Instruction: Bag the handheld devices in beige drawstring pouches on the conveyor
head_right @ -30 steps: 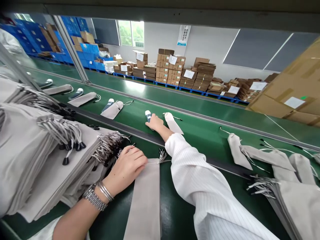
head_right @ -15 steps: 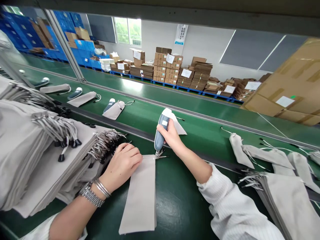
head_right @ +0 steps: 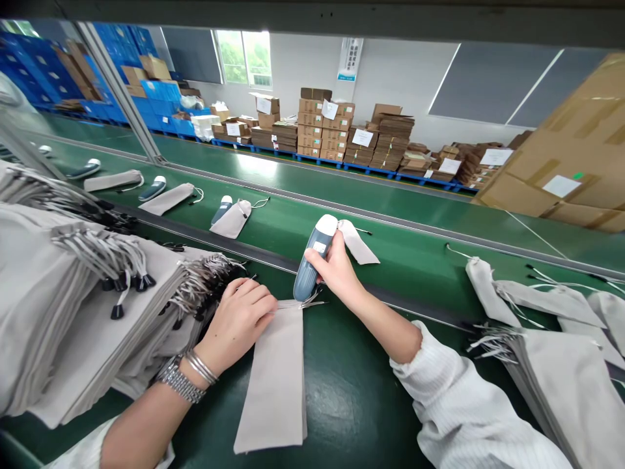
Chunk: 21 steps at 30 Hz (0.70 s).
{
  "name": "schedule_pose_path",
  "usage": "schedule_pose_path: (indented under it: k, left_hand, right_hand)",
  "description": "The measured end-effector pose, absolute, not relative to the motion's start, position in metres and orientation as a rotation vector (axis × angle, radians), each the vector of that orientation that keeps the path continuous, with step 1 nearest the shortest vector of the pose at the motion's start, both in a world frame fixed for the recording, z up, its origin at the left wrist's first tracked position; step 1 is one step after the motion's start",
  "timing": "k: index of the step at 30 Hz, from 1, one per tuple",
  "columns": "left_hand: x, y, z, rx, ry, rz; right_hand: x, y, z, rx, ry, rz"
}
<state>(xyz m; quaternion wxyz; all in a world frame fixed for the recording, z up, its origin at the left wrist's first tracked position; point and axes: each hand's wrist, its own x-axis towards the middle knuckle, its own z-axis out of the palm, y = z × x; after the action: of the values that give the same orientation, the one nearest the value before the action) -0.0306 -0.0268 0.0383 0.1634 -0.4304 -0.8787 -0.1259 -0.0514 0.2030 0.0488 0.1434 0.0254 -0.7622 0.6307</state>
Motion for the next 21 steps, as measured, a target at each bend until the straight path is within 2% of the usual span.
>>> schedule_pose_path:
  k: [4,21]
  left_hand:
    - [-0.031,-0.026,0.039,-1.278,-2.448,-0.425]
    - [-0.024,-0.028,0.055,-1.304,-2.481,-1.325]
  right_hand:
    - [-0.048,0.2,0.049,0.099,-2.204,1.832]
    - [-0.025,0.183,0.065,0.277,-2.167,1.881]
